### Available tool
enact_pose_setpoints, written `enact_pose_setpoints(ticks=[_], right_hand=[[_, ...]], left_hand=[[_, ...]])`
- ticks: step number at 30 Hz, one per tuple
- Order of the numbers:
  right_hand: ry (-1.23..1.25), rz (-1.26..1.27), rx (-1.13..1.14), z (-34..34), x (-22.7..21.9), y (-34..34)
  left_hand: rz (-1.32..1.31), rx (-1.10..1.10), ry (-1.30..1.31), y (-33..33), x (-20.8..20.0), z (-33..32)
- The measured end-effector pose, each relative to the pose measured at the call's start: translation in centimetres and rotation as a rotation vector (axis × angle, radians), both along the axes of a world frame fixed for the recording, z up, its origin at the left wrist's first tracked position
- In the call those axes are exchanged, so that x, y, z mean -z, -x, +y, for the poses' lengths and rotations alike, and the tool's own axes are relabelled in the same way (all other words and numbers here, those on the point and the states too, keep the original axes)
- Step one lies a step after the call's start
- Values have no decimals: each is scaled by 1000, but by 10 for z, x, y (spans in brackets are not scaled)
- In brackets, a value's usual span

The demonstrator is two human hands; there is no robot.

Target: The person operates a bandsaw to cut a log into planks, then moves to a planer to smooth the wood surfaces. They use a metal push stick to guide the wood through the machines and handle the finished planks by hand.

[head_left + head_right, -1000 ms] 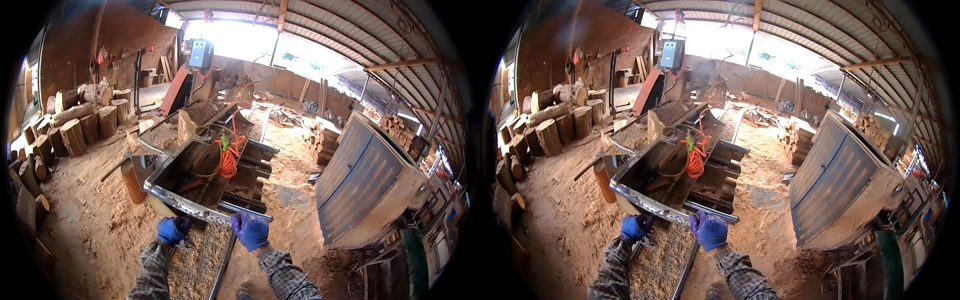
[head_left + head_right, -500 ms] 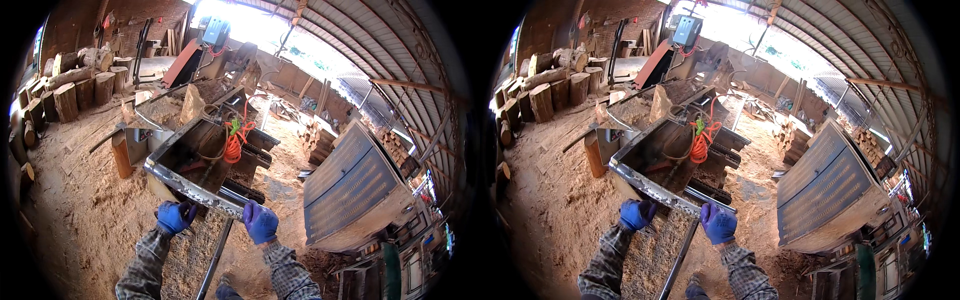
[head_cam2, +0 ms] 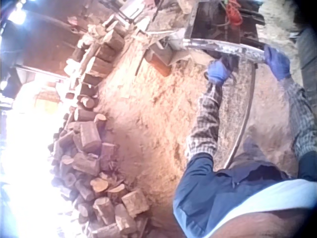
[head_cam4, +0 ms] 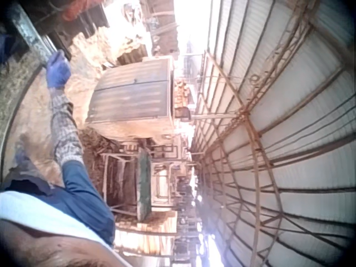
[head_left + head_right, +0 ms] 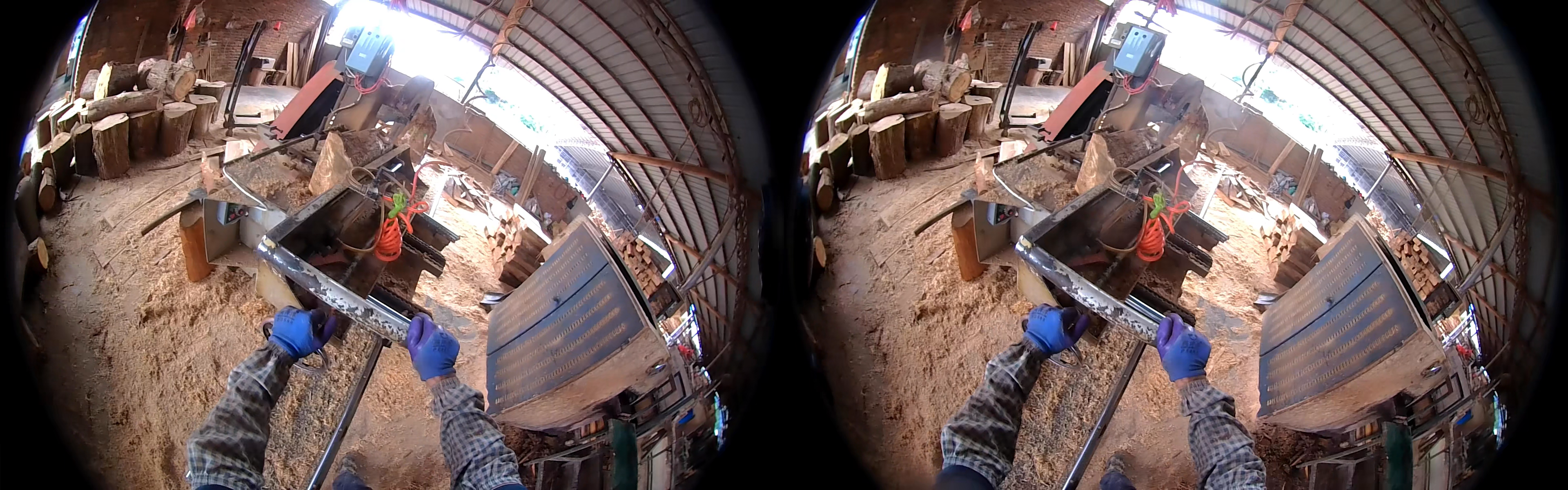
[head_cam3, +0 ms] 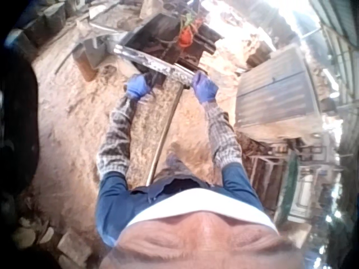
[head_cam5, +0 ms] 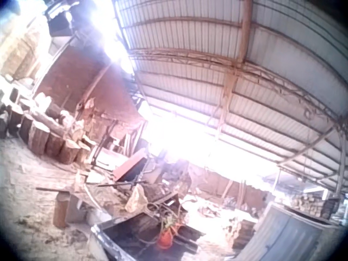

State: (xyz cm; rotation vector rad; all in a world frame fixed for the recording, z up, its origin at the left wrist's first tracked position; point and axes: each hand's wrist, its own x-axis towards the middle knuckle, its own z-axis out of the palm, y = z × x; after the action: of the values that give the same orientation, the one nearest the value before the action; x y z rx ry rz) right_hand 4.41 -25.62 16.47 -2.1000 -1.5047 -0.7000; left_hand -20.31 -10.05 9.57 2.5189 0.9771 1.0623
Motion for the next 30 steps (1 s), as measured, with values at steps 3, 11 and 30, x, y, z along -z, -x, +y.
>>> enact_pose_setpoints(ticks=[3, 11, 30], right_hand=[[-15, -12, 1, 10, 11, -5], [21, -13, 67, 37, 43, -31], [0, -77, 134, 70, 103, -61]], left_hand=[[22, -13, -10, -8, 13, 10], [-39, 4, -42, -34, 46, 39], [-66, 57, -35, -75, 112, 79]])
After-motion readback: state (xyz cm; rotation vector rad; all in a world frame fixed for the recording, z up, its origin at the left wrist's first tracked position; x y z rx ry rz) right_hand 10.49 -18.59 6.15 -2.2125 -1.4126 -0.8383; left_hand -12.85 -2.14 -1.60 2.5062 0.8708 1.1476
